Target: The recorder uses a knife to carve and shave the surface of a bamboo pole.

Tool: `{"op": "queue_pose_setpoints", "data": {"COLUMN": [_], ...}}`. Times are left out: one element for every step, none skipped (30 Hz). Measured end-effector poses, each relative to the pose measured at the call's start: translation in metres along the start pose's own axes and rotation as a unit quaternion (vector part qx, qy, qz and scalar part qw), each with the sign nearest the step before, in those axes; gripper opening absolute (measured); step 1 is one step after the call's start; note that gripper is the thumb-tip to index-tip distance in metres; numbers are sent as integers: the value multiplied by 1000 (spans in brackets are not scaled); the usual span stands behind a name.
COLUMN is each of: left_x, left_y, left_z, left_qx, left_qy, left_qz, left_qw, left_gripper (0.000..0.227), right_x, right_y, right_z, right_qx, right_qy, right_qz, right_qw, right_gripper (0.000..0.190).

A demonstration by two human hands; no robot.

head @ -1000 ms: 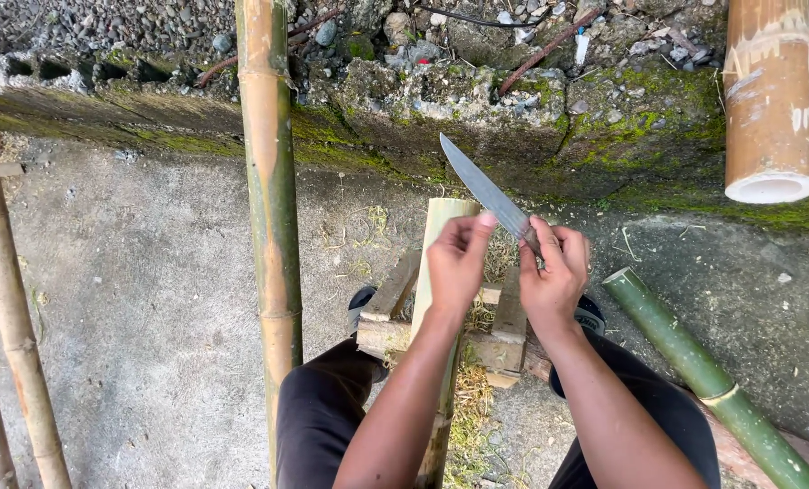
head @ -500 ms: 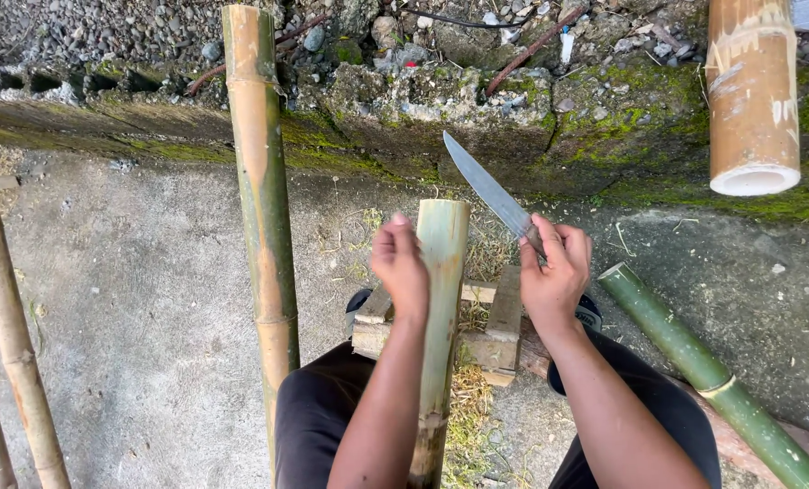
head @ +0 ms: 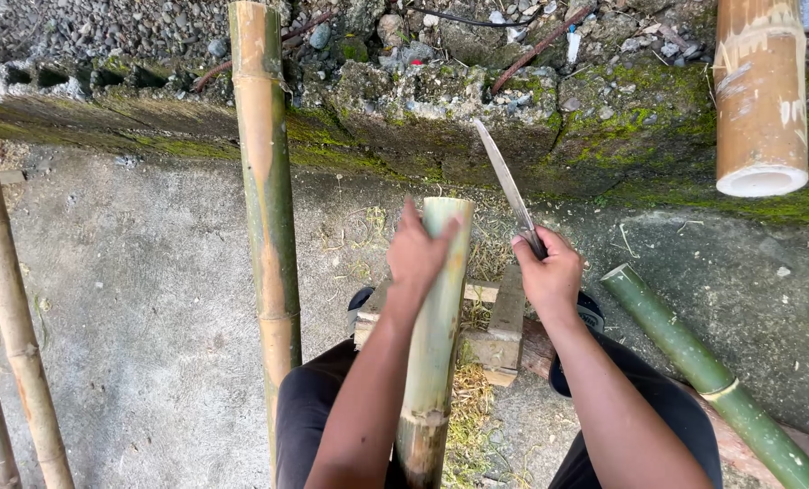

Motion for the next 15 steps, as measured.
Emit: {"op": "queue_pose_setpoints", "data": {"left_x": [-12,-23,-32,-32,-36,-37,-34,-29,-18,-24,-32,-39,-46,-54,-61], "left_y": [3,-5,-13,-8,7,23,31,41,47,28,8,-16,-21,-26,-31], "left_z": [12,25,35,37,51,64,62,42,20,4,-1,-7,-9,-7,-5], "left_qx": [1,62,119,118,111,103,103,17,-70,-70,49,167,167,111,53], "left_qy": [-1,7,9,5,57,104,106,-7,-122,-122,-39,45,41,65,87], "left_qz": [0,89,175,174,94,11,10,-18,-40,-39,5,49,50,40,28], "left_qw": [1000,994,977,978,988,989,989,1000,989,989,998,984,984,991,994], "left_gripper": [113,94,78,78,80,84,84,106,129,129,115,102,102,91,81], "right_x": [-1,-1,0,-1,-1,0,-3,-4,-3,-3,-1,0,0,-1,0], "right_y": [2,8,14,19,24,29,28,30,34,32,35,38,43,48,53], "right_z": [1,-1,-2,0,-1,-2,-2,-5,-5,-6,-7,-7,-7,-7,-9], "right_qx": [1,0,-2,-1,-1,0,-1,0,3,4,-5,-14,-11,-34,-57], "right_qy": [1,-14,-28,-26,-35,-44,-44,-54,-66,-68,-72,-77,-76,-77,-79], "right_qz": [0,-28,-59,-62,-70,-78,-76,-96,-118,-118,-141,-165,-167,-174,-183], "right_qw": [1000,1000,998,998,997,996,996,994,991,991,987,983,983,981,978], "right_gripper": [25,25,24,24,22,21,21,20,20,20,20,20,20,20,21]}}
Point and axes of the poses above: each hand's wrist, its own x-axis away from the middle knuckle, its own z-axis out of the back of the hand, y = z × x, the point moved 8 cm from there along -x, towards the middle knuckle, and after that the axes turned 10 degrees about y, right-handed, at the moved point
